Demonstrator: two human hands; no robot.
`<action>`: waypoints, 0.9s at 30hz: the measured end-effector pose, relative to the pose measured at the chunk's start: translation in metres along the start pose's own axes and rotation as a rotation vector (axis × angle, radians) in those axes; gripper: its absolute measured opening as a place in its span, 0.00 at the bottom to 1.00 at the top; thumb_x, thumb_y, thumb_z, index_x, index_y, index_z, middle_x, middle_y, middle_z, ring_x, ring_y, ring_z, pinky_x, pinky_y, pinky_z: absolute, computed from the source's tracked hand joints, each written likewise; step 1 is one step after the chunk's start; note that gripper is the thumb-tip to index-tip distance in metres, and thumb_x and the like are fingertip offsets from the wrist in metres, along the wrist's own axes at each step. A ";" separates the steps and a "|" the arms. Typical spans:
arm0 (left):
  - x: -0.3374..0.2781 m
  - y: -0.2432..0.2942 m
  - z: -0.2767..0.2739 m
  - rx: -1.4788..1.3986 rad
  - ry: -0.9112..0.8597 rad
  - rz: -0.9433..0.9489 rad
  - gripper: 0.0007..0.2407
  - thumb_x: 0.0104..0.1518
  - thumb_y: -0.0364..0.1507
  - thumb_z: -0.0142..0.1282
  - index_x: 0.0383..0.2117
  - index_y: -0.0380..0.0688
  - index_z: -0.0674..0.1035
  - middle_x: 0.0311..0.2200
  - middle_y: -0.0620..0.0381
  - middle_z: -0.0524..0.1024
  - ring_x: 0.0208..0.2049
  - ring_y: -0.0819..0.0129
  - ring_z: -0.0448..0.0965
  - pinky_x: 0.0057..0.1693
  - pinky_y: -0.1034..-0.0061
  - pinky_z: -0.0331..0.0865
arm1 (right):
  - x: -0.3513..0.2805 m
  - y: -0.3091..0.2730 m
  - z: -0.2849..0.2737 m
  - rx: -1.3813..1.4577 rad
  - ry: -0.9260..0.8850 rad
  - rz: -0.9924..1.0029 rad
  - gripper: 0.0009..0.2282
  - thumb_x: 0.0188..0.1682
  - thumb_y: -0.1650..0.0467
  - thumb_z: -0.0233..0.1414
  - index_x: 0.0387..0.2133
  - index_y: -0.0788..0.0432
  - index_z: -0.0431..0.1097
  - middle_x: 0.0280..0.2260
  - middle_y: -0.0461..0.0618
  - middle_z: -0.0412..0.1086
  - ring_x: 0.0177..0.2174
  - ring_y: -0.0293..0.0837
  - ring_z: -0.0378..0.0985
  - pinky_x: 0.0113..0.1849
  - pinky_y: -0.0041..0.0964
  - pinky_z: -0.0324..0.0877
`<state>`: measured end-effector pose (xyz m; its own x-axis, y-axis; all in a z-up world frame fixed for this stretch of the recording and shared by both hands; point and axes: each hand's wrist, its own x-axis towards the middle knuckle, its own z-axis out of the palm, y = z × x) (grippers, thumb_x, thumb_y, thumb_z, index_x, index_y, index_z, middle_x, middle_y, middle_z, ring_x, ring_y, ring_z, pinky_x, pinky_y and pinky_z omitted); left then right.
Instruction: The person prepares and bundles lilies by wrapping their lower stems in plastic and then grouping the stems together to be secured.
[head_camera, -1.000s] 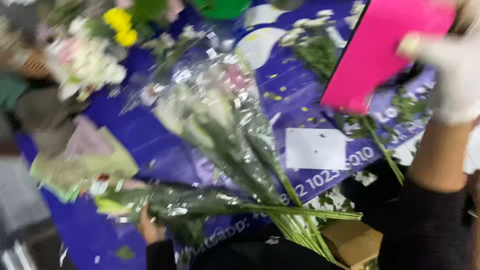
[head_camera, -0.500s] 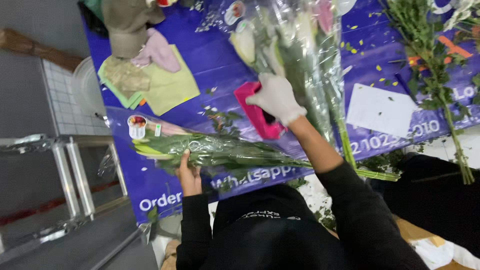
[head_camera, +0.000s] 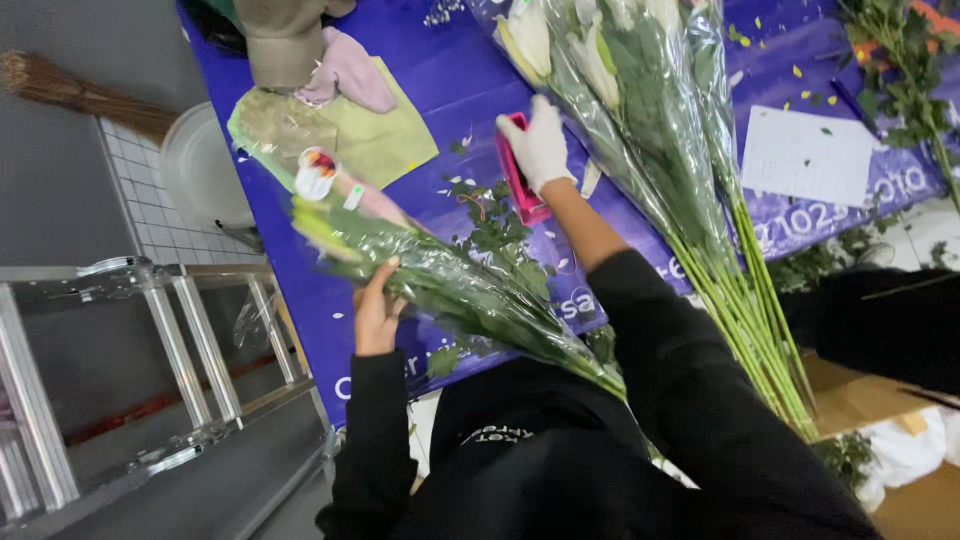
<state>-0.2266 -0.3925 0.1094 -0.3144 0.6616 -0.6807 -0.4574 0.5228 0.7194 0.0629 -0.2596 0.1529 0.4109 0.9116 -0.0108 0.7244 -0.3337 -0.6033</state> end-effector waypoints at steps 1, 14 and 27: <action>0.017 -0.010 0.002 0.024 -0.050 0.002 0.15 0.44 0.30 0.76 0.33 0.41 0.80 0.27 0.58 0.75 0.26 0.69 0.78 0.33 0.75 0.76 | -0.012 0.009 -0.003 0.169 0.142 -0.133 0.24 0.45 0.59 0.63 0.44 0.65 0.66 0.38 0.67 0.71 0.43 0.66 0.77 0.46 0.60 0.72; 0.054 -0.036 0.059 0.246 -0.154 0.079 0.38 0.42 0.36 0.81 0.59 0.53 0.65 0.48 0.50 0.72 0.41 0.59 0.75 0.37 0.65 0.72 | -0.170 0.002 0.069 -0.276 -0.240 -0.646 0.35 0.42 0.70 0.60 0.65 0.66 0.55 0.61 0.69 0.59 0.59 0.62 0.64 0.58 0.48 0.61; 0.020 -0.038 0.057 0.476 0.063 0.224 0.58 0.46 0.40 0.78 0.72 0.39 0.36 0.70 0.23 0.36 0.73 0.32 0.36 0.71 0.34 0.38 | -0.185 0.012 0.083 -0.423 -0.087 -0.765 0.35 0.51 0.61 0.51 0.70 0.63 0.46 0.68 0.64 0.50 0.65 0.57 0.54 0.61 0.52 0.52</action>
<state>-0.1678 -0.3685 0.0759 -0.4174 0.7590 -0.4997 0.0507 0.5685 0.8211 -0.0503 -0.4125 0.0811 -0.3021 0.9311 0.2046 0.9354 0.3309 -0.1244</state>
